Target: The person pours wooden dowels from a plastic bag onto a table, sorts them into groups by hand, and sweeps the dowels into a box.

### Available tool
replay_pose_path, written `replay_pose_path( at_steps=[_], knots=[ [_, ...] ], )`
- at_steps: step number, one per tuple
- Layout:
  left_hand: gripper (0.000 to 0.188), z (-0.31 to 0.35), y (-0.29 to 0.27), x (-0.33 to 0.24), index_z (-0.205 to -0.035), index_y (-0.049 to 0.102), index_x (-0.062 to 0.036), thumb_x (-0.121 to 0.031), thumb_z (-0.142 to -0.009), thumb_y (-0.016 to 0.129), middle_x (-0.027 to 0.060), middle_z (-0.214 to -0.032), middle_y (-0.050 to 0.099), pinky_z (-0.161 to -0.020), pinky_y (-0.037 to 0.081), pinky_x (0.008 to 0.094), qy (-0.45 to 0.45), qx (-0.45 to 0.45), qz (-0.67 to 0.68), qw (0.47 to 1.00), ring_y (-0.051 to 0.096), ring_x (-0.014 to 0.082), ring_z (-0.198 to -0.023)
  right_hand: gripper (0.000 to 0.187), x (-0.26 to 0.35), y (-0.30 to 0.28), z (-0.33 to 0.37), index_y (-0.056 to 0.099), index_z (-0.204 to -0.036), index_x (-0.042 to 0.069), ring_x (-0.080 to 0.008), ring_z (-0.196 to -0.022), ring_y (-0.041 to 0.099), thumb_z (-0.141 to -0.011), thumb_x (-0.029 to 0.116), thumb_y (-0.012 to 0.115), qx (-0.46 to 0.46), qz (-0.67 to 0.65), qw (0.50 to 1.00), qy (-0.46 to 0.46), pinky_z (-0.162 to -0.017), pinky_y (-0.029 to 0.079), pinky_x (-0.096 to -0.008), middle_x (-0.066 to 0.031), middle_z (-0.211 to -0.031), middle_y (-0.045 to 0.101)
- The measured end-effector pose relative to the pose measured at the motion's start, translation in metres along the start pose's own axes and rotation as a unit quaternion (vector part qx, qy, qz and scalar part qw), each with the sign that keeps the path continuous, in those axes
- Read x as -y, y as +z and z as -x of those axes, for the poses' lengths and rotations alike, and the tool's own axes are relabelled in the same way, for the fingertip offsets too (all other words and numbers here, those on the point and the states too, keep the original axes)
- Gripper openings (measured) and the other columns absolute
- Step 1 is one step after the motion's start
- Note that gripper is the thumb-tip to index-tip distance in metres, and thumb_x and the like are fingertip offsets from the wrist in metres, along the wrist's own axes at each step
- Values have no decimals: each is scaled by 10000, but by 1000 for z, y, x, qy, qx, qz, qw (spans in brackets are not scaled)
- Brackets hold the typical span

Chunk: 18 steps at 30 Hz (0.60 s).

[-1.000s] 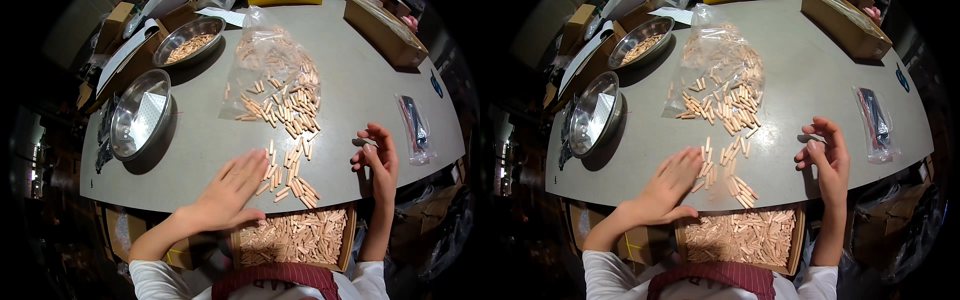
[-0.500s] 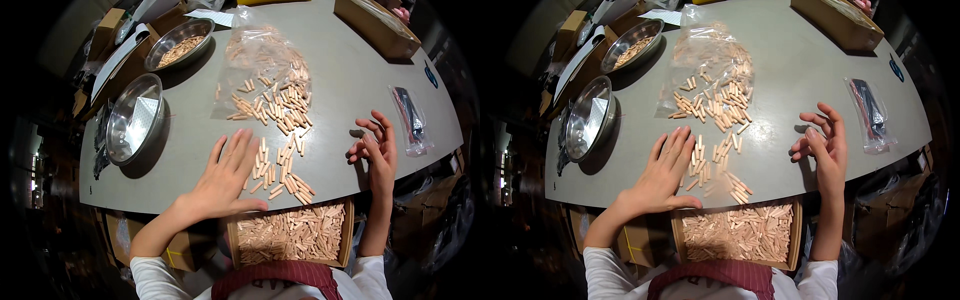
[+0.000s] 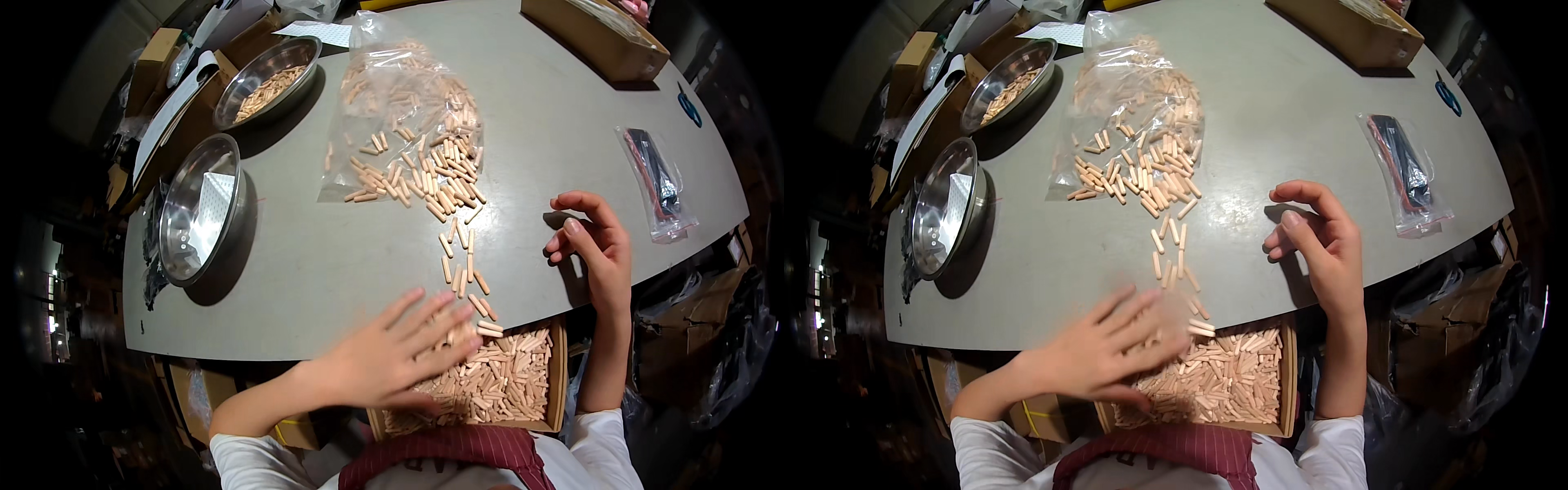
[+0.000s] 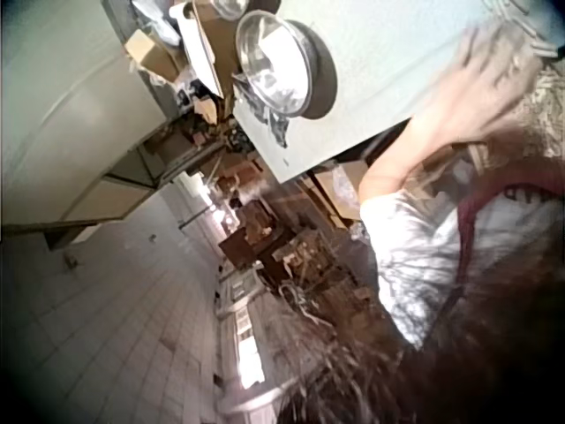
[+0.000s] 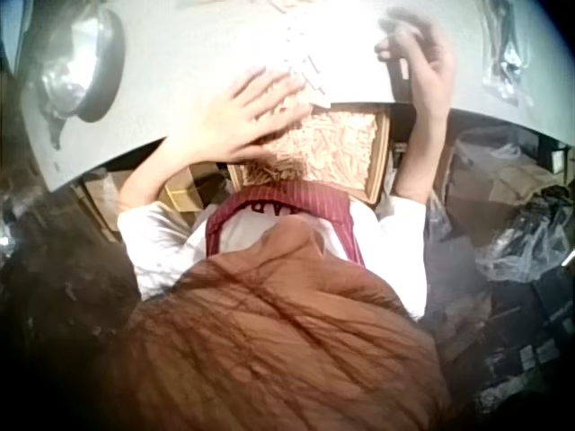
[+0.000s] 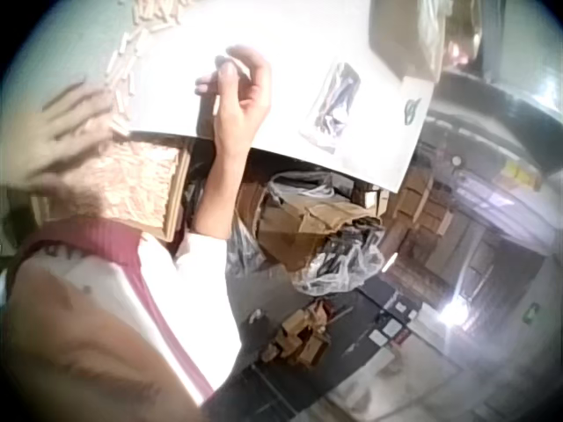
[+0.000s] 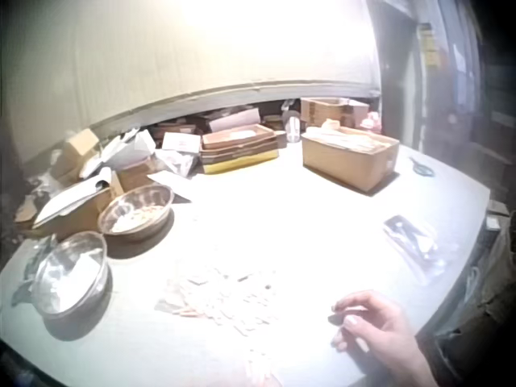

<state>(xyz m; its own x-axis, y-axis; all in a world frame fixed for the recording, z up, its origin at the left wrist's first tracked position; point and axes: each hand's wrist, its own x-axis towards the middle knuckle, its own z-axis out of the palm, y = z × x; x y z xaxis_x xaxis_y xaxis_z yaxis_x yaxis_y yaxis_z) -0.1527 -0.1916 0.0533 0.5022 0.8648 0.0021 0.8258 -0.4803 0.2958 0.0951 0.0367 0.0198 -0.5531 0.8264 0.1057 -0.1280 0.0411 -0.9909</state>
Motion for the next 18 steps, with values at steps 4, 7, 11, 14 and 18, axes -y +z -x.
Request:
replay_pose_path(
  at_steps=[4, 7, 11, 14, 18],
  knots=[
    [853, 6, -5, -3, -1632, 471, -118, -593, -961, 698, 265, -1672, 392, -1262, 294, 589, 95, 21, 198, 975, 385, 470, -1540, 331, 0, -1, 0, 608, -1341, -43, -142, -830, 722, -1053, 117, 634, 7, 6, 1000, 1, -685, 604, -270, -149, -1296, 670],
    [871, 5, -4, 21, -1623, 413, 4, -512, -988, 713, 281, -1729, 261, -1289, 252, 559, -18, -70, 178, 981, 274, 502, -1587, 343, -1, -1, 1, 599, -1356, -42, -152, -826, 727, -1051, 112, 634, 6, 13, 1000, -1, -686, 607, -271, -159, -1308, 662],
    [871, -27, -2, 46, -1633, 270, 108, -451, -1060, 614, 357, -1696, 257, -1303, 218, 562, -97, -153, 158, 971, 243, 520, -1588, 380, 3, 1, 2, 547, -1402, -47, -163, -846, 729, -1048, 70, 620, -17, -4, 1000, -3, -727, 624, -287, -175, -1317, 643],
    [924, -48, -3, 50, -1623, 221, 148, -489, -1067, 592, 385, -1689, 236, -1314, 192, 549, -85, -111, 55, 989, 219, 519, -1597, 412, 2, 3, 2, 515, -1433, -48, -180, -875, 741, -1048, 60, 613, -31, -12, 999, -10, -766, 637, -305, -186, -1328, 631],
    [972, -64, 8, 38, -1619, 255, 135, -557, -1032, 605, 368, -1695, 236, -1317, 170, 560, -46, -88, 34, 994, 200, 489, -1614, 415, 0, 2, 2, 501, -1441, -47, -195, -913, 752, -1054, 59, 607, -24, -11, 1000, -4, -813, 642, -326, -189, -1333, 628]
  ],
)
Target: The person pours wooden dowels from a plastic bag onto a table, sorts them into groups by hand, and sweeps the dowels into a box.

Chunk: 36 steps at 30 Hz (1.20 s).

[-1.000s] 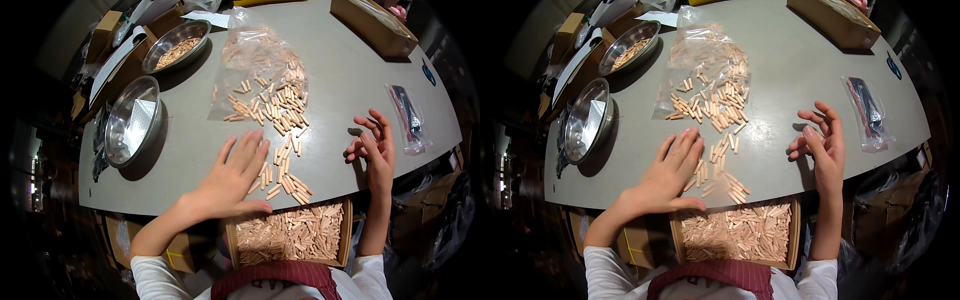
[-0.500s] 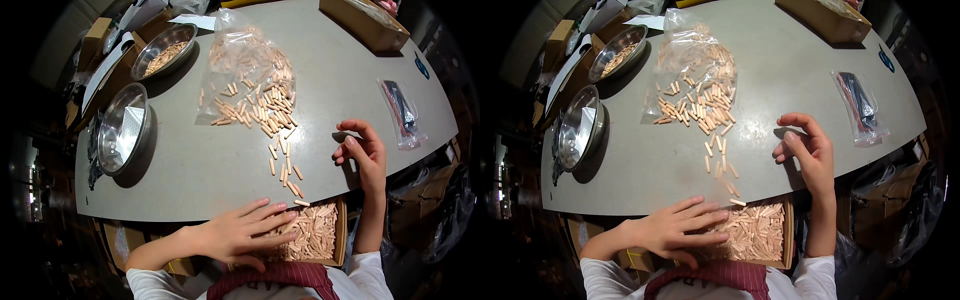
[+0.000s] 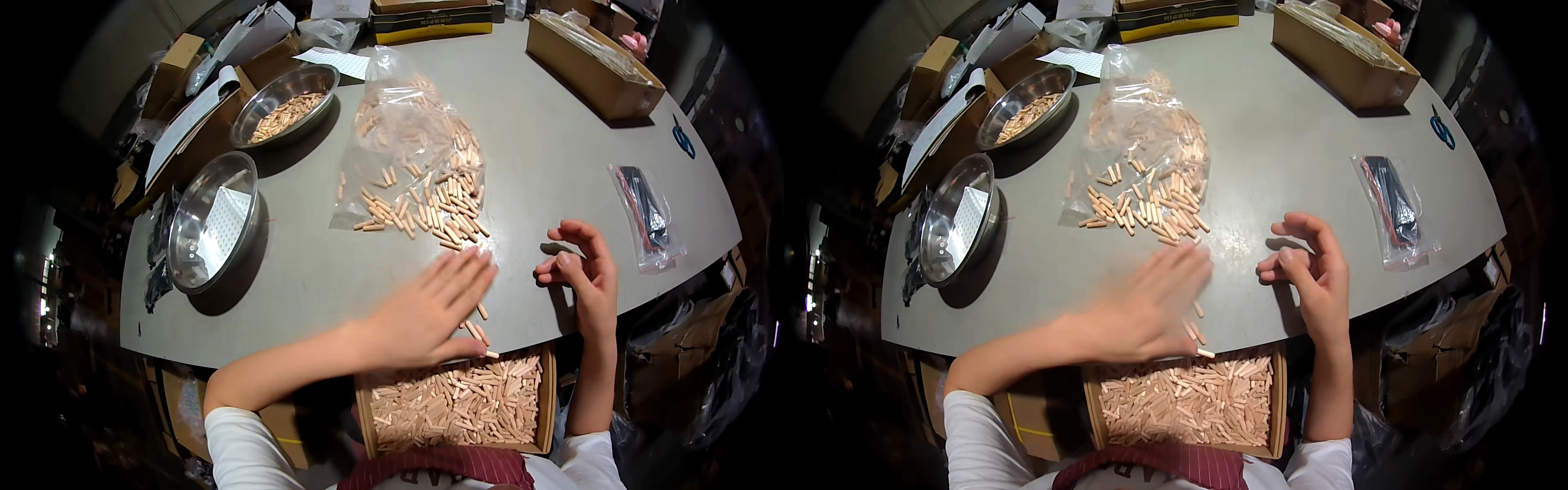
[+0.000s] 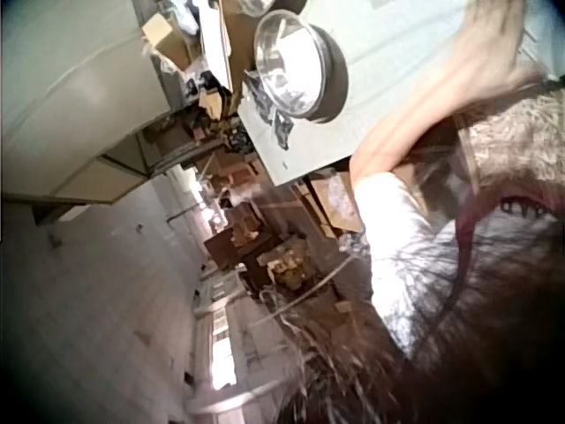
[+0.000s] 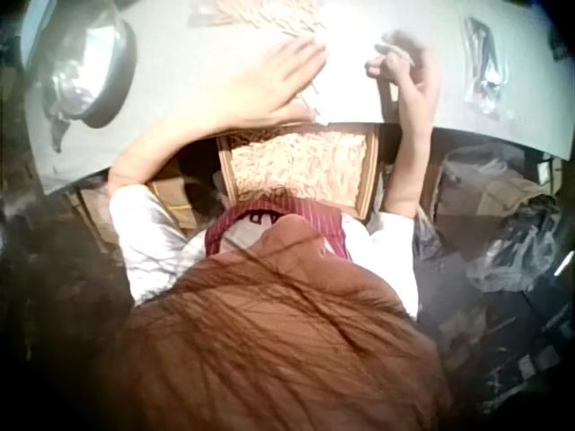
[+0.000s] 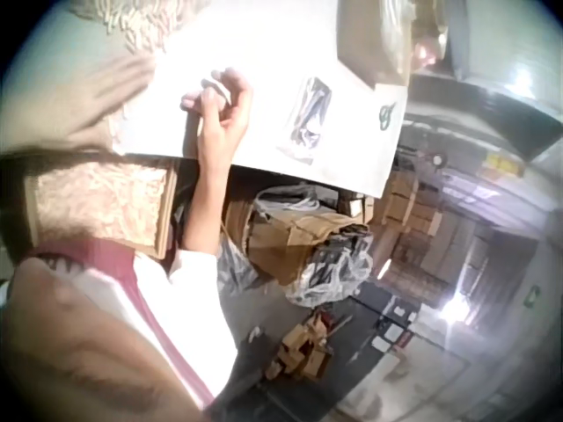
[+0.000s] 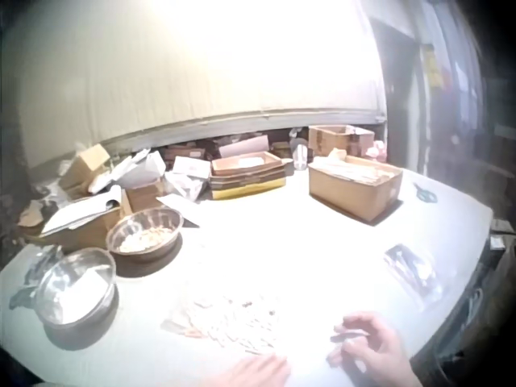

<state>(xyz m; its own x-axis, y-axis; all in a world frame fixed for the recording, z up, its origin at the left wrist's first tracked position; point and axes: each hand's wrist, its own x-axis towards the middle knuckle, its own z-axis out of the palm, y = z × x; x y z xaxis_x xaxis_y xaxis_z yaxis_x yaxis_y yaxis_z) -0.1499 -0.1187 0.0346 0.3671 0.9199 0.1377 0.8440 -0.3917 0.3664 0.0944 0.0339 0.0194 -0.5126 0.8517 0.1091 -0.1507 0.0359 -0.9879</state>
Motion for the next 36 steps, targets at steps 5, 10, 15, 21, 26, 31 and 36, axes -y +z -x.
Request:
replay_pose_path(
  at_steps=[5, 10, 15, 21, 26, 31, 36],
  knots=[
    [938, 25, 10, -27, -1597, 337, 106, -611, -1033, 559, 313, -1691, 302, -1298, 240, 569, 104, 39, 41, 993, 273, 448, -1599, 309, 2, -1, 2, 588, -1337, -49, -182, -896, 745, -1061, 86, 625, 21, 0, 1000, 18, -794, 628, -311, -160, -1276, 658],
    [829, 38, -8, -30, -1586, 361, 98, -527, -1074, 545, 291, -1673, 348, -1283, 280, 564, 203, 87, 130, 967, 328, 441, -1573, 309, 3, -2, 2, 581, -1343, -43, -174, -881, 735, -1064, 84, 619, 36, -4, 999, 6, -778, 616, -297, -153, -1282, 652],
    [533, -11, -26, 50, -1575, 444, 41, -210, -1105, 449, 275, -1677, 364, -1314, 218, 530, -119, -72, 67, 988, 300, 470, -1577, 312, 0, -1, -1, 577, -1349, -39, -173, -877, 730, -1064, 83, 614, 35, 8, 999, 4, -773, 616, -299, -153, -1284, 644],
    [447, -88, -30, 112, -1450, 550, 6, -262, -1099, 475, 299, -1542, 498, -1257, 322, 512, -103, -130, 21, 986, 403, 493, -1485, 313, 0, 0, -1, 580, -1344, -39, -180, -875, 731, -1060, 86, 619, 31, -1, 999, 3, -767, 621, -306, -162, -1279, 642],
    [492, -94, -27, 101, -1501, 525, -19, -309, -1106, 475, 272, -1556, 505, -1263, 300, 536, -96, -60, 65, 991, 400, 463, -1492, 311, 0, 0, 1, 583, -1342, -44, -176, -877, 728, -1061, 86, 618, 32, -5, 999, 14, -772, 612, -301, -157, -1281, 644],
    [635, -62, -14, 57, -1576, 401, 87, -329, -1101, 470, 303, -1631, 403, -1279, 257, 542, -32, -53, 3, 998, 346, 458, -1537, 307, 0, -5, 3, 587, -1346, -43, -166, -889, 724, -1061, 69, 615, 32, -12, 999, 13, -775, 606, -294, -147, -1285, 650],
    [747, -19, 0, 11, -1559, 409, 104, -382, -1034, 627, 318, -1659, 354, -1279, 249, 572, -38, -59, -77, 995, 323, 469, -1562, 323, 4, 1, 5, 598, -1365, -20, -138, -919, 722, -1055, 66, 629, 40, 18, 999, 0, -801, 595, -284, -126, -1278, 671]
  ],
)
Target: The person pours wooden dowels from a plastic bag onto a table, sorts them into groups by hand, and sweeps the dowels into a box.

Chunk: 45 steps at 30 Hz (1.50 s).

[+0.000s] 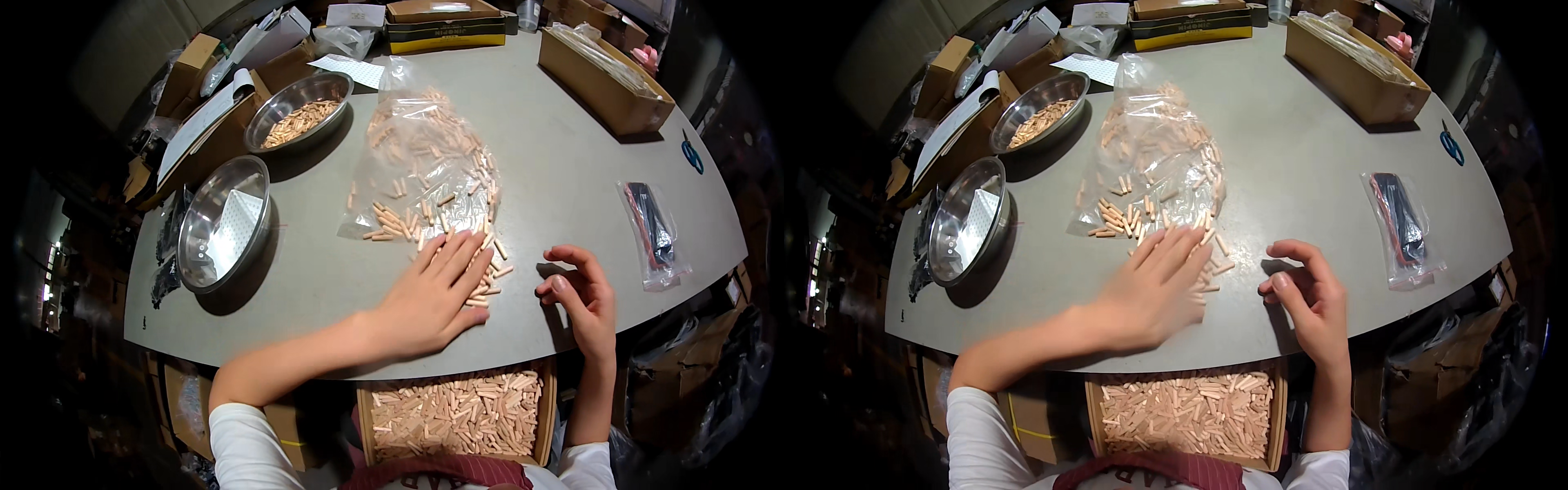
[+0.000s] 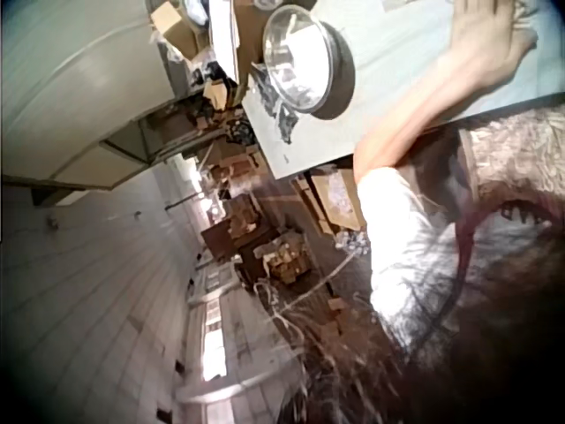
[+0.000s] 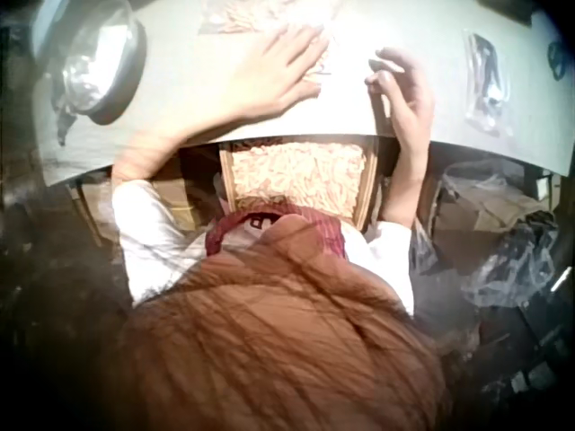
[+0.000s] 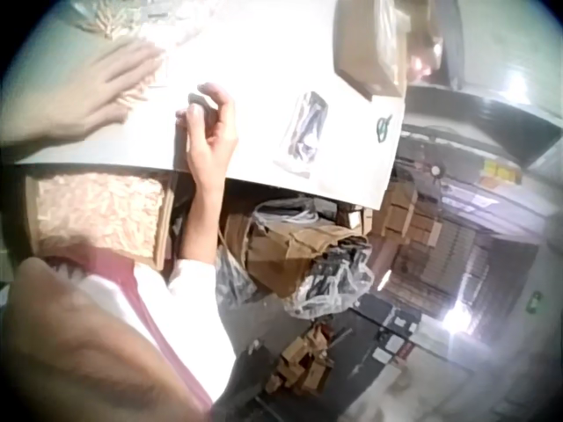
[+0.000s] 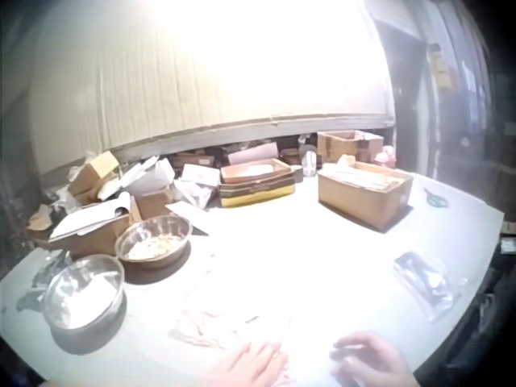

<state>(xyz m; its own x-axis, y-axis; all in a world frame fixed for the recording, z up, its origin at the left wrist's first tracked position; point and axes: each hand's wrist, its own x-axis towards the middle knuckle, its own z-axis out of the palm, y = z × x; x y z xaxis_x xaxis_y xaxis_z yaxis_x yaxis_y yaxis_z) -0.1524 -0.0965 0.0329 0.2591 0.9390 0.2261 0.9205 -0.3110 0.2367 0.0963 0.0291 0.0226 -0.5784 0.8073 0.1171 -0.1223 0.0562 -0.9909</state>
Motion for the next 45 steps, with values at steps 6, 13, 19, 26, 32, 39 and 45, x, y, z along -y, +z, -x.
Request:
replay_pose_path(
  at_steps=[6, 13, 19, 26, 32, 39, 45],
  knots=[
    [871, 41, -10, -28, -1585, 381, 108, -564, -1055, 541, 318, -1666, 359, -1295, 203, 568, -2, 43, -13, 999, 308, 447, -1580, 532, 5, 6, 0, 570, -1465, -10, -318, -1317, 628, -965, 95, 719, 140, 266, 939, -166, -1096, 492, -415, -213, -1460, 613],
    [1072, 78, -24, -36, -1629, 293, 107, -677, -973, 613, 330, -1707, 259, -1295, 166, 612, -96, 73, -35, 992, 242, 491, -1599, 933, 15, 41, 32, 479, -1531, -70, -423, -1533, 409, -941, 630, 656, 201, 592, 748, -223, -1276, 249, -579, -272, -1617, 460],
    [1095, 89, -24, -37, -1640, 272, 98, -667, -955, 651, 333, -1712, 238, -1286, 197, 621, -111, 66, 1, 992, 206, 502, -1607, 891, 3, 65, 38, 449, -1569, -60, -431, -1569, 348, -980, 585, 628, 187, 591, 758, -204, -1289, 217, -593, -278, -1646, 417],
    [1050, 72, -19, -22, -1616, 288, 119, -610, -965, 672, 353, -1703, 229, -1292, 186, 617, -64, 19, 71, 995, 175, 555, -1594, 800, 6, 72, 9, 369, -1628, -20, -456, -1596, 277, -1033, 454, 615, 226, 526, 799, -186, -1306, 163, -583, -291, -1698, 318],
    [951, 57, -33, 15, -1614, 250, 151, -560, -1063, 558, 361, -1695, 251, -1318, 138, 562, -115, 40, -1, 993, 189, 520, -1600, 804, 10, 57, -13, 348, -1618, -48, -454, -1595, 280, -1064, 492, 565, 187, 525, 820, -131, -1314, 136, -584, -321, -1687, 317],
    [908, 58, -16, 0, -1670, 233, 52, -558, -1070, 534, 282, -1732, 252, -1320, 129, 561, -83, 64, 24, 994, 210, 458, -1616, 874, -2, 59, 0, 317, -1676, 39, -390, -1616, 269, -1062, 641, 477, 248, 566, 765, -183, -1319, 139, -558, -210, -1725, 336],
    [890, 58, -10, -5, -1662, 256, 62, -542, -1073, 541, 293, -1728, 255, -1315, 145, 569, -88, 40, 43, 994, 232, 468, -1608, 916, 2, 57, -2, 326, -1662, 19, -393, -1545, 392, -1040, 671, 495, 255, 553, 759, -232, -1293, 222, -571, -243, -1692, 368]
  ],
)
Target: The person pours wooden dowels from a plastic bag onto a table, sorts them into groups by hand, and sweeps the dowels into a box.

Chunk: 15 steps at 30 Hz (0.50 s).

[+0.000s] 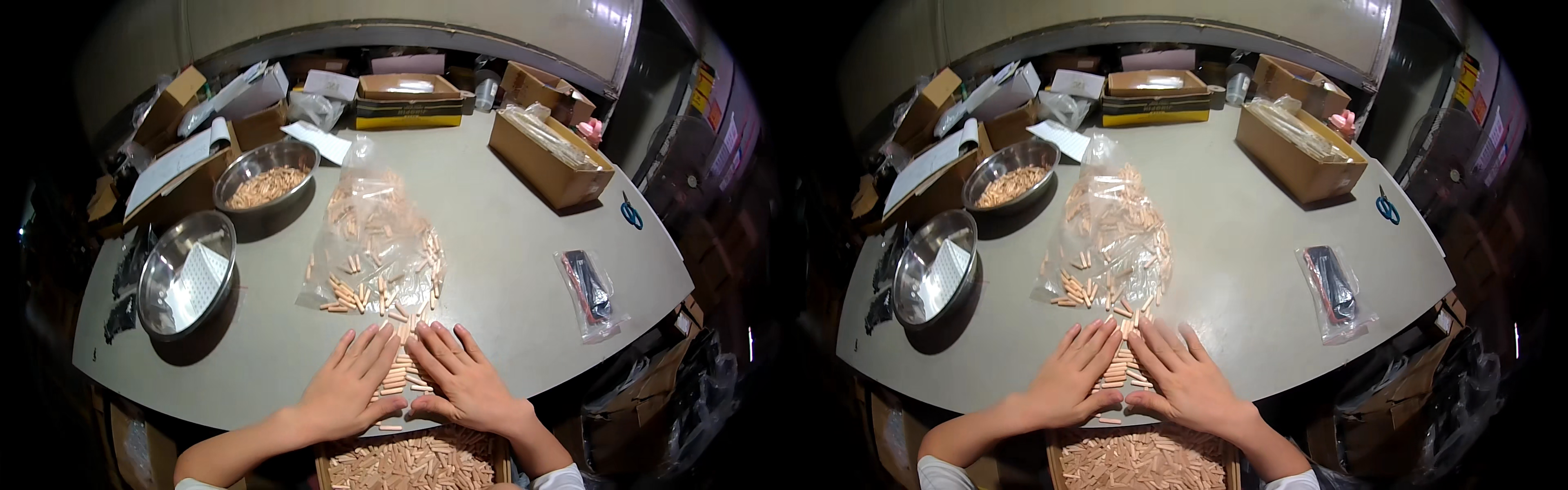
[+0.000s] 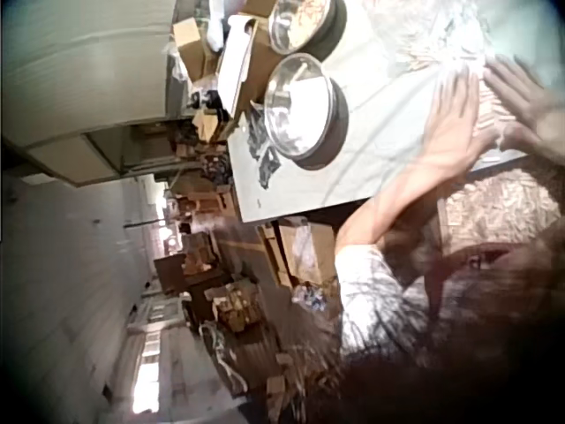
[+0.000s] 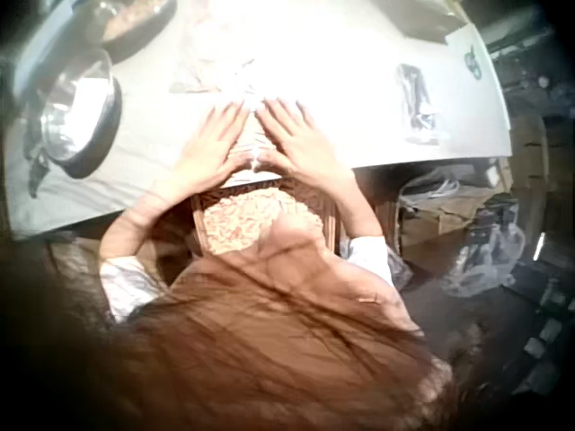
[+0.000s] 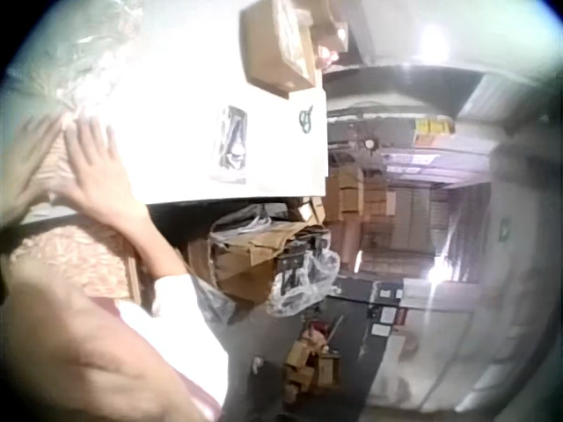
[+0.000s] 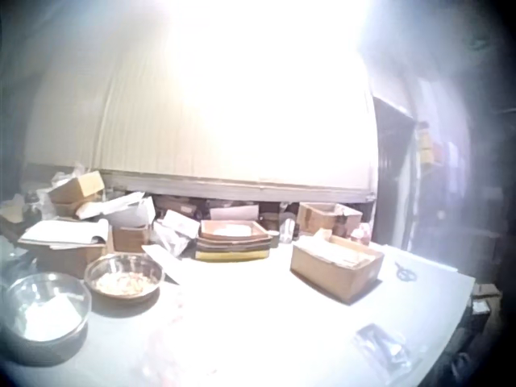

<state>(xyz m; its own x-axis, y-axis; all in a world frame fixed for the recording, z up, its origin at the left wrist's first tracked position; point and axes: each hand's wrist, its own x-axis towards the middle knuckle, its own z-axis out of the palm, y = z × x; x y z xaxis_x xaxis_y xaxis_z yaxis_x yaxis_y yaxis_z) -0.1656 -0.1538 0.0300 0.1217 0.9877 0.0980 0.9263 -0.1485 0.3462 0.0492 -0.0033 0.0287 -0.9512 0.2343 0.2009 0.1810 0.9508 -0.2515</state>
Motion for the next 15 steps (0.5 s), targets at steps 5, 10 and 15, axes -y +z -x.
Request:
replay_pose_path(
  at_steps=[5, 10, 15],
  knots=[
    [888, -2, -6, 2, -1656, 269, 64, -531, -1066, 564, 293, -1722, 274, -1310, 176, 555, -15, -28, 38, 999, 255, 474, -1600, 970, -1, -6, -1, 323, -1648, -18, -414, -1535, 394, -1014, 684, 536, 1, -42, 999, 15, -1287, 224, -585, -275, -1676, 370],
    [542, 6, -13, 7, -1472, 559, 66, -136, -988, 692, 284, -1483, 578, -1183, 419, 484, -29, -216, 174, 960, 534, 451, -1417, 1061, -3, -5, -2, 282, -1634, -63, -496, -1539, 343, -967, 690, 621, 12, -115, 993, 34, -1283, 222, -599, -345, -1670, 310],
    [404, 13, -29, 4, -1186, 717, 13, 79, -797, 632, 78, -910, 683, -853, 479, 390, -8, -306, 167, 937, 637, 230, -822, 1214, -5, -3, 7, 146, -1656, -91, -517, -1560, 304, -920, 704, 694, -30, -207, 976, 53, -1290, 214, -555, -359, -1691, 244]
  ],
)
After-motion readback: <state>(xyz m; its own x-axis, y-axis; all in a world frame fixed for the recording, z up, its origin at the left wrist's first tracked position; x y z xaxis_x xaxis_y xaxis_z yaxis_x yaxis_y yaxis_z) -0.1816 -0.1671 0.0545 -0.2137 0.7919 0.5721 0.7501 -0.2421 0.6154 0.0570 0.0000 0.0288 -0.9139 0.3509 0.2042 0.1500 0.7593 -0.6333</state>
